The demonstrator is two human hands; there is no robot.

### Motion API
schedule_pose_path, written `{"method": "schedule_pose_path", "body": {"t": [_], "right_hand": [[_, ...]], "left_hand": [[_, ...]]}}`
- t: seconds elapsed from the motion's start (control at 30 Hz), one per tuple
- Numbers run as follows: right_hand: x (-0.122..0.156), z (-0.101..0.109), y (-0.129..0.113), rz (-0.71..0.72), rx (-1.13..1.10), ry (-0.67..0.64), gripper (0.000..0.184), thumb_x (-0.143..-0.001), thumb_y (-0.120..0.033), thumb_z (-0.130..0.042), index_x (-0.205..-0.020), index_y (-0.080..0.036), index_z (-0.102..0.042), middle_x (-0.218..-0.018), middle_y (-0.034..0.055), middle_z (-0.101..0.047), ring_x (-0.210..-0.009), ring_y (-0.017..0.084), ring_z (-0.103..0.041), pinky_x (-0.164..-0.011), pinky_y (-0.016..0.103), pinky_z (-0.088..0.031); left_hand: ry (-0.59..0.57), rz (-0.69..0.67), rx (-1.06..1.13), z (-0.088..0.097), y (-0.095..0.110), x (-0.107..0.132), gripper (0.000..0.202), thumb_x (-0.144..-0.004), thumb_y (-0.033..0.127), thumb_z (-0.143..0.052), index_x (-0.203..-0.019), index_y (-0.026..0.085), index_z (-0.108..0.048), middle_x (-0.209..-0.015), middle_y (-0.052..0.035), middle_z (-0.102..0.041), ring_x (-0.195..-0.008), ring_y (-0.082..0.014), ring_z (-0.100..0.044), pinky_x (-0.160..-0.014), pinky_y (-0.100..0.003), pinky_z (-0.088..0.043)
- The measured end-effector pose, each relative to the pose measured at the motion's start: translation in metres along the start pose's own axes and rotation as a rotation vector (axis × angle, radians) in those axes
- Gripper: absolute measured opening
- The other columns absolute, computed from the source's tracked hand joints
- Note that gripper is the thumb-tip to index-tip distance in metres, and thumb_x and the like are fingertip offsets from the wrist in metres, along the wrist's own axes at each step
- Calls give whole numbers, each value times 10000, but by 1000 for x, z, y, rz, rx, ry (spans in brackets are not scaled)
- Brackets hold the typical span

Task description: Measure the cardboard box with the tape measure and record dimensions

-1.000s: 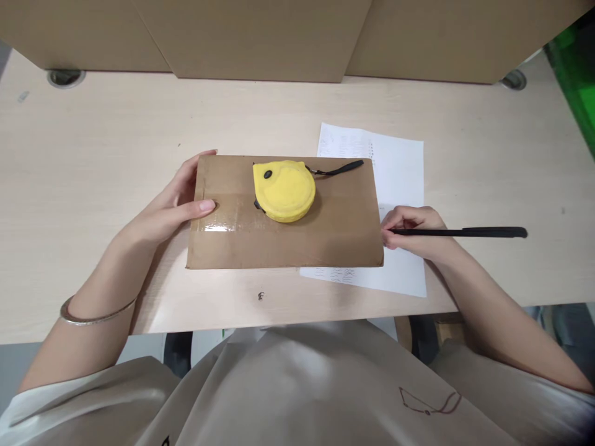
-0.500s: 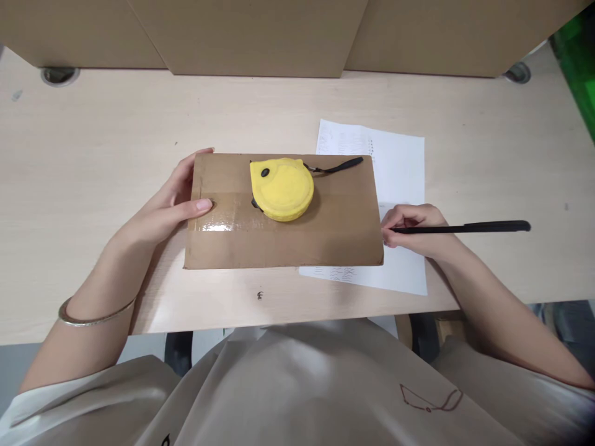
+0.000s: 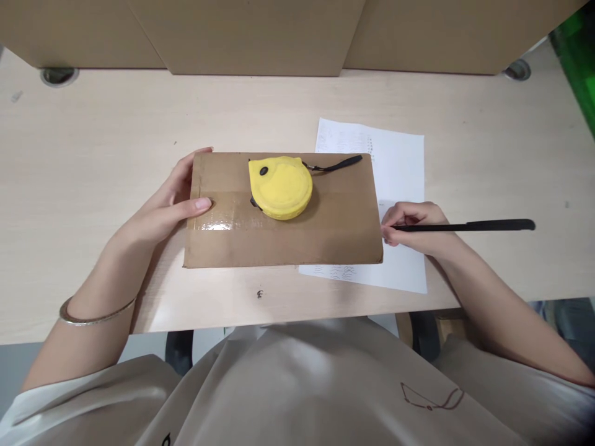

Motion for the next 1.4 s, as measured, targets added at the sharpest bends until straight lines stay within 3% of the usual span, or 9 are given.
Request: {"method": "schedule_pose_path", "body": {"t": [0.33,0.7,1.1,1.4], "right_hand": [[0,1,2,-7,8,3,489,-618,-509,-1032,-562,-229,-635,-530,22,-625,-471,129,-544,-449,284,-428],[-1,3,7,19,35,-2,517,-650,-542,-1018,-579,-220,-621,-539,25,-625,-479,129,-552,-451,271,-430],[-1,6,11,-6,32,27,421,-639,-398,-977,-555,-211,-608,-526,14,-602,-455,105,-524,-459,251,-405],[0,8,13,27,16,27,414,-664,-375,-972,-560,-219,-602,-516,9,-578,-479,121,-532,-464,252,-408]], "left_hand": [[-2,3,-1,0,0,0,935,-843,575,-890,-1667,439,-468,-1710,11,-509,-1571,-447,-416,-1288,-586,-469],[-58,-77,-35,6,-8,-6,1040,-827,649,-909,-1703,389,-412,-1719,-85,-478,-1584,-467,-457,-1272,-693,-474],[-52,-68,-21,5,-9,-7,1043,-797,655,-931,-1687,422,-439,-1748,-67,-460,-1607,-452,-456,-1284,-657,-481],[-61,-83,-23,5,-8,-6,1010,-820,645,-917,-1683,433,-438,-1744,-68,-460,-1614,-488,-435,-1292,-770,-415]]}}
Point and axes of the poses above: each hand's wrist, its own x-axis away from the middle knuckle, its own z-axis out of the back of the hand, y = z × x, the point moved 5 cm from there along -x, towards the middle knuckle
